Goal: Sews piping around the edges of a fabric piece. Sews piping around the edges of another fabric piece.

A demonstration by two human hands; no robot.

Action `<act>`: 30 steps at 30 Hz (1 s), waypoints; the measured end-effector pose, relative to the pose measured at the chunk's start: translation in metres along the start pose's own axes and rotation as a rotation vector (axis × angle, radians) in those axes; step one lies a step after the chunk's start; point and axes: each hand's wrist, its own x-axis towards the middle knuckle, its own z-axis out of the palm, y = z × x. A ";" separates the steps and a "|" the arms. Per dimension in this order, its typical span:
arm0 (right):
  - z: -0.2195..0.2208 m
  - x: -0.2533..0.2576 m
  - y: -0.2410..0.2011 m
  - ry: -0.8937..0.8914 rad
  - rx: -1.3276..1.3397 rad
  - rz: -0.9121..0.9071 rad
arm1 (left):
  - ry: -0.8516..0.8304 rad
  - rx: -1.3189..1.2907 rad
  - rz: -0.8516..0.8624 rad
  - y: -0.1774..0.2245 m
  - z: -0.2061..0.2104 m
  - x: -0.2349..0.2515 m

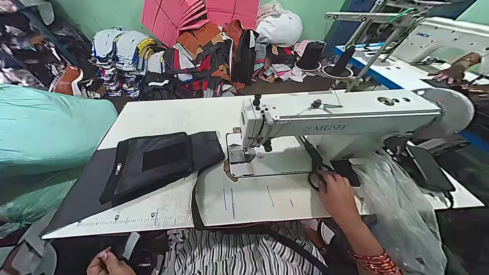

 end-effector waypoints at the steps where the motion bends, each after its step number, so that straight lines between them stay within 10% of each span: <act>1: -0.002 0.001 -0.003 -0.021 0.013 0.018 | -0.015 -0.036 0.174 0.015 0.005 0.003; 6: -0.011 0.003 -0.008 0.026 0.125 -0.031 | -0.592 0.036 0.653 0.117 0.086 -0.006; 12: -0.065 0.019 0.003 0.251 0.145 -0.195 | -1.309 0.364 0.751 0.191 0.217 -0.050; 22: -0.176 0.137 0.081 0.407 -0.070 -0.060 | -1.226 0.551 0.759 0.191 0.244 -0.080; 30: -0.194 0.252 0.113 -0.031 -0.142 0.295 | -1.160 0.314 0.645 0.188 0.242 -0.093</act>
